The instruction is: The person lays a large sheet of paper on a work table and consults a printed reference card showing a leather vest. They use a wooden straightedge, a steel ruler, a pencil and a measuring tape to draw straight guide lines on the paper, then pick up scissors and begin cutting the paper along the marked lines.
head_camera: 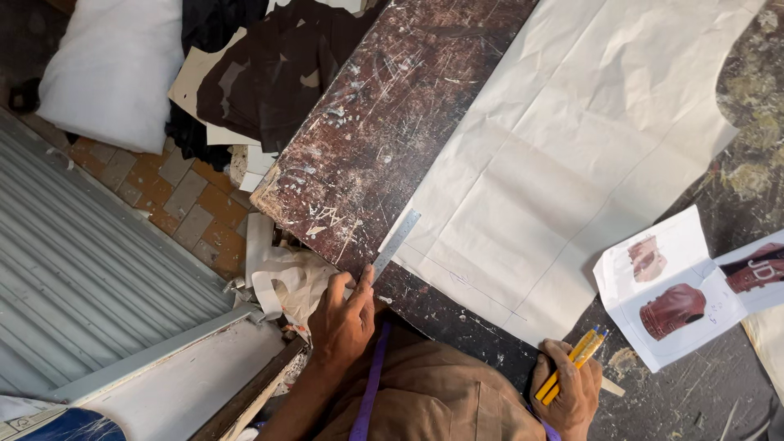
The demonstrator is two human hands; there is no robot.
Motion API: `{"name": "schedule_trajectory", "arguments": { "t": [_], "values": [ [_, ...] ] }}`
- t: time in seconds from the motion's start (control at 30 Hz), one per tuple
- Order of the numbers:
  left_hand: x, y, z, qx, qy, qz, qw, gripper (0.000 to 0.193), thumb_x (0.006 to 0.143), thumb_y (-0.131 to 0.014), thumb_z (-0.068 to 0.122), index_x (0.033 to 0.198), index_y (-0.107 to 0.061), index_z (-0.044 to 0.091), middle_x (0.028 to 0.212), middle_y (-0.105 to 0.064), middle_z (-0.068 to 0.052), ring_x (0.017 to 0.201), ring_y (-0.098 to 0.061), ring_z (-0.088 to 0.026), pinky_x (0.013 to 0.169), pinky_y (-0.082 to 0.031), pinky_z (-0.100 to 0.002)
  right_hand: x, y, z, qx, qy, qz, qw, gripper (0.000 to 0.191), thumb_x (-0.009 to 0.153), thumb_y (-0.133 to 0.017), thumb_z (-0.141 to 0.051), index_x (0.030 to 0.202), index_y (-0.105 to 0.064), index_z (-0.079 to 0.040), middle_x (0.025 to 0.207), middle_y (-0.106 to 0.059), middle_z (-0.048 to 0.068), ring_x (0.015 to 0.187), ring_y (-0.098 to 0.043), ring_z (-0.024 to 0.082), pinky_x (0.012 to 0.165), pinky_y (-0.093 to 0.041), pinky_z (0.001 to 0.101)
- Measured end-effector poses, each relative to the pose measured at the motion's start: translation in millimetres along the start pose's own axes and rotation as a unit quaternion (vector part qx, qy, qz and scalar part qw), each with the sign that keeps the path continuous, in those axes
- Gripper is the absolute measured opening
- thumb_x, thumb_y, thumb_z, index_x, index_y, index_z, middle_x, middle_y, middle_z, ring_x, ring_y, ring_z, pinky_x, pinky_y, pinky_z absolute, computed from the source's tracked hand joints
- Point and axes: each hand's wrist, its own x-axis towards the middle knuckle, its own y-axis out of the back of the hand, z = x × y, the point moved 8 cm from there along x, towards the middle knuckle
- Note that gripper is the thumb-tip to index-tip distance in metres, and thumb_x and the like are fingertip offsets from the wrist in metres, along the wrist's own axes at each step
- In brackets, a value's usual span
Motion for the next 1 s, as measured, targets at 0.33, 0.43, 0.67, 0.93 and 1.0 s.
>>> {"name": "schedule_trajectory", "arguments": {
  "t": [0.33,0.43,0.67,0.93,1.0],
  "values": [
    [8.5,4.4,0.7,-0.065,0.002,0.046,0.997,0.035,0.094,-0.073,0.016,0.129,-0.071,0.009,0.097,-0.061,-0.009,0.077,-0.065,-0.025,0.059,-0.053,-0.036,-0.5,-3.6,-0.9,0.0,0.01,0.011,1.0,0.023,0.093,-0.072,-0.004,0.115,-0.066,-0.006,0.099,-0.075,0.005,0.092,-0.07,0.019,0.089,-0.049,0.0344],
    [11.8,0.8,0.3,-0.069,0.018,0.034,0.997,0.034,0.095,-0.072,0.016,0.129,-0.071,0.009,0.092,-0.058,-0.007,0.073,-0.063,-0.023,0.056,-0.051,-0.036,0.4,-2.7,-1.5,-0.008,0.008,0.011,1.0,0.022,0.093,-0.072,-0.004,0.114,-0.066,-0.006,0.099,-0.075,0.005,0.091,-0.07,0.018,0.09,-0.049,0.0347],
    [7.7,-6.5,-2.3,-0.056,0.033,0.012,0.998,0.038,0.092,-0.072,0.017,0.13,-0.072,0.011,0.085,-0.053,-0.006,0.066,-0.058,-0.021,0.052,-0.048,-0.036,1.7,0.1,-7.2,-0.03,0.002,0.007,1.0,0.023,0.093,-0.071,-0.005,0.115,-0.066,-0.007,0.1,-0.074,0.006,0.1,-0.068,0.021,0.095,-0.051,0.0385],
    [4.9,-16.7,-6.9,-0.066,0.042,-0.022,0.997,0.039,0.092,-0.072,0.017,0.13,-0.07,0.008,0.083,-0.052,-0.007,0.066,-0.057,-0.021,0.05,-0.048,-0.035,0.1,-1.3,-3.0,-0.017,-0.003,-0.009,1.0,0.024,0.093,-0.072,-0.007,0.116,-0.064,-0.007,0.105,-0.075,0.007,0.097,-0.068,0.018,0.088,-0.05,0.0367],
    [5.0,-14.2,-4.8,-0.065,0.034,-0.009,0.997,0.038,0.093,-0.072,0.017,0.13,-0.071,0.008,0.083,-0.052,-0.007,0.067,-0.057,-0.021,0.053,-0.048,-0.036,-0.6,-0.8,-1.4,-0.013,0.019,-0.006,1.0,0.026,0.092,-0.072,-0.007,0.117,-0.063,-0.007,0.104,-0.075,0.007,0.098,-0.069,0.017,0.088,-0.05,0.0376]
  ]
}}
